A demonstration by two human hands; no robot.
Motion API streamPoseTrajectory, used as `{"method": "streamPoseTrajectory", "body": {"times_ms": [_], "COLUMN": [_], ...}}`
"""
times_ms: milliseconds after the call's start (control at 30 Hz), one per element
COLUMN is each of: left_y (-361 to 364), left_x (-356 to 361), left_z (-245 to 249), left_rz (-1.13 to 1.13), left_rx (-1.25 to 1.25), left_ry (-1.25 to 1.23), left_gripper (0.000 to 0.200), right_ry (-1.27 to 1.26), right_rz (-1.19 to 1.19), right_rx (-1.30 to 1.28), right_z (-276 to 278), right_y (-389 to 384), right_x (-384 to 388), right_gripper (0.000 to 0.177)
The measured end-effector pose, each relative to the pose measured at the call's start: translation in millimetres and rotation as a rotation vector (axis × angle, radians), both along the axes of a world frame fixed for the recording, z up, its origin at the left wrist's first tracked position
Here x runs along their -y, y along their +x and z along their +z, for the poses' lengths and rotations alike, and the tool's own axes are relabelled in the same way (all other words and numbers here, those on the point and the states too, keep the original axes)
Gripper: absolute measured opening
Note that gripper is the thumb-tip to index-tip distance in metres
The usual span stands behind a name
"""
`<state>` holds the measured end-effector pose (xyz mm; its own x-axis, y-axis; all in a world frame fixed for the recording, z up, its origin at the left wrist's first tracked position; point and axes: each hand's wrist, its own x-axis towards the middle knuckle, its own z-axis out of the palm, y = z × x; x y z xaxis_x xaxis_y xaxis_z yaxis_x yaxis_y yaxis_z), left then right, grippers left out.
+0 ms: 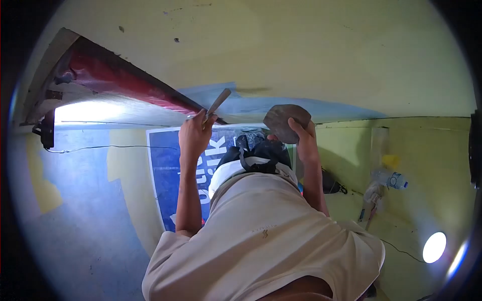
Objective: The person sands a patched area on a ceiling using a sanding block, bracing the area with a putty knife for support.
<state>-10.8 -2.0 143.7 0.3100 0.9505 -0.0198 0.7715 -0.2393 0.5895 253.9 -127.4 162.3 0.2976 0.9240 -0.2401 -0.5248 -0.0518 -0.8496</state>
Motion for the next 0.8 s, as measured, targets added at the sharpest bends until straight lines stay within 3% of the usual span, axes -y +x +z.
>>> {"method": "streamPoseTrajectory", "body": {"times_ms": [333,467,633,800], "left_y": [8.2,-5.8,22.4,-8.6], "left_x": [1.6,0.5,3.4,-5.3], "left_z": [3.1,-17.9,-2.4,-25.7], "left_rz": [-0.015,0.002,-0.076,-0.026], "left_rx": [-0.073,0.008,-0.021,-0.02], "left_ry": [-0.058,-0.036,-0.037,-0.073], "left_gripper": [0.034,0.032,0.03,0.032], "right_ry": [-0.046,0.001,-0.023,-0.001], "right_rz": [0.047,0.041,0.07,-0.065], "right_rx": [-0.027,-0.016,0.018,-0.015], "right_z": [-11.1,-11.9,-17.8,-8.2], "right_y": [0.4,0.6,4.1,-1.0], "right_x": [-1.2,-1.7,-2.1,-0.1], "right_gripper": [0.036,0.036,0.036,0.036]}}
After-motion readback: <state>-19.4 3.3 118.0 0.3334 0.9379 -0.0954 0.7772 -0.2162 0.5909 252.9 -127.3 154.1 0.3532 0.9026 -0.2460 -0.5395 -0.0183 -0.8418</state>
